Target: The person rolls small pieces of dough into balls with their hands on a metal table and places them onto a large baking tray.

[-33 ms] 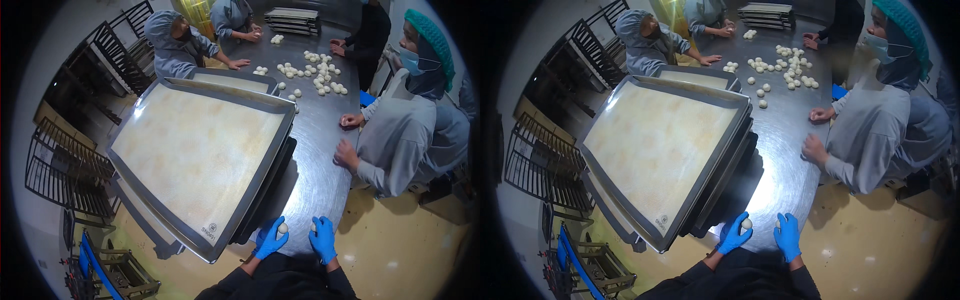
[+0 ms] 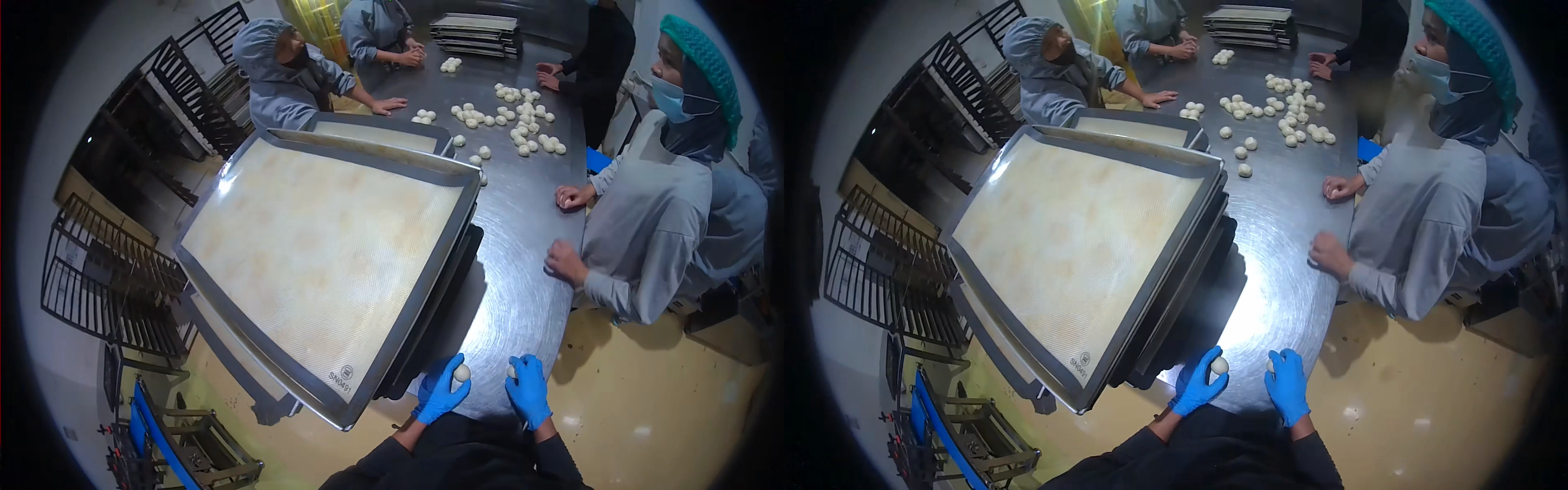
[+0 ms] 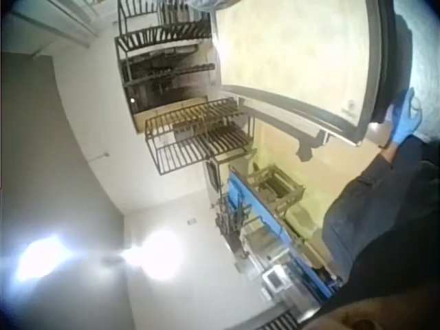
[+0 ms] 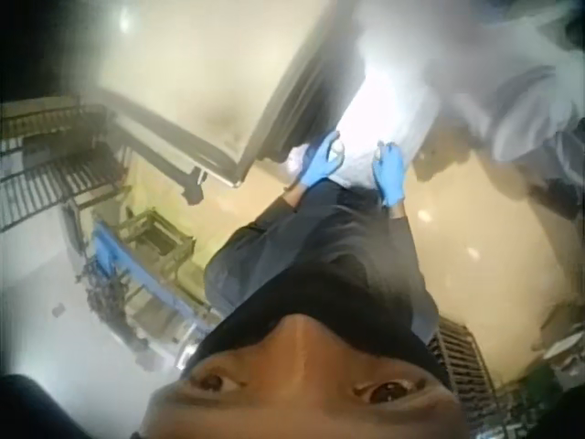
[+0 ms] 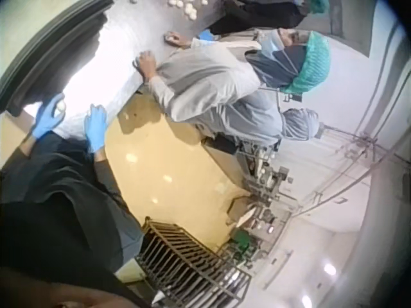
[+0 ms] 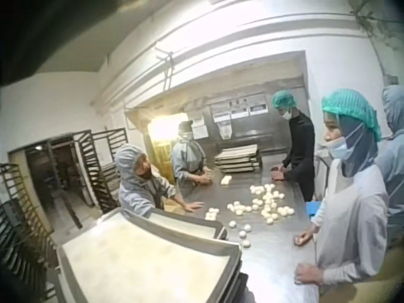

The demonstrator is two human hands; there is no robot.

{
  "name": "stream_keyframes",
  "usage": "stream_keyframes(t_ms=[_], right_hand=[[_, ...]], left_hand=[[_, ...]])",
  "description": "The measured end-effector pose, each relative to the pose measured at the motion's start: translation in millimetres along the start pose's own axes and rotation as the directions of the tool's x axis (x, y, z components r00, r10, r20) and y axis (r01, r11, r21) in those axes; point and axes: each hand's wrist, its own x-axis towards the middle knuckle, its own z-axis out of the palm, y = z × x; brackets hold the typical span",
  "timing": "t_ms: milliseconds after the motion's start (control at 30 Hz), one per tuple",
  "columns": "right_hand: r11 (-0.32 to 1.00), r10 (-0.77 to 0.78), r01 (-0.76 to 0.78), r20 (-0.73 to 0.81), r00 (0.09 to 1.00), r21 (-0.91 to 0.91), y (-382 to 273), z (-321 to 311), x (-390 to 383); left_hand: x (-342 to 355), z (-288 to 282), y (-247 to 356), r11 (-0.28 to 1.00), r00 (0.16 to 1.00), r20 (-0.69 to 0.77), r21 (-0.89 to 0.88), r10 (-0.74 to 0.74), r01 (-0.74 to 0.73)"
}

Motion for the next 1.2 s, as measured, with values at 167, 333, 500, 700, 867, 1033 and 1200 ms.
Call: stream_keyframes(t_ms=[167,333,500,700,867,1033,1200], right_hand=[[0.998,0.01,-0.014,0.07,0.998,0.057,-5,-9,10],[0.984,-0.162,0.165,-0.038,0.986,0.067,-34,-10,4],[0.964,-0.264,0.262,0.189,0.946,0.04,-61,26,14],[0.85,-0.329,0.378,0.189,0.925,-0.368,-76,24,24],[0.885,-0.312,0.435,0.484,0.817,-0.163,-74,24,47],[0.846,-0.427,0.523,0.455,0.781,-0.104,-72,31,53],[0.941,-0.336,0.285,0.387,0.859,0.185,-59,34,58]], left_hand=[[-12,12,-22,0.998,0.998,-0.051,-0.047,-0.041,0.039],[-19,20,-40,0.994,0.994,0.065,-0.064,-0.089,0.093],[-30,32,-60,0.96,0.987,-0.021,-0.238,-0.157,0.148],[-10,6,-6,0.994,0.994,-0.1,0.094,-0.046,0.055],[-14,14,-9,0.969,0.98,-0.105,-0.2,-0.168,0.145],[-16,16,-16,0.974,0.966,-0.136,-0.083,-0.219,0.209],[-22,14,-29,0.976,0.985,-0.092,0.148,-0.146,0.159]])
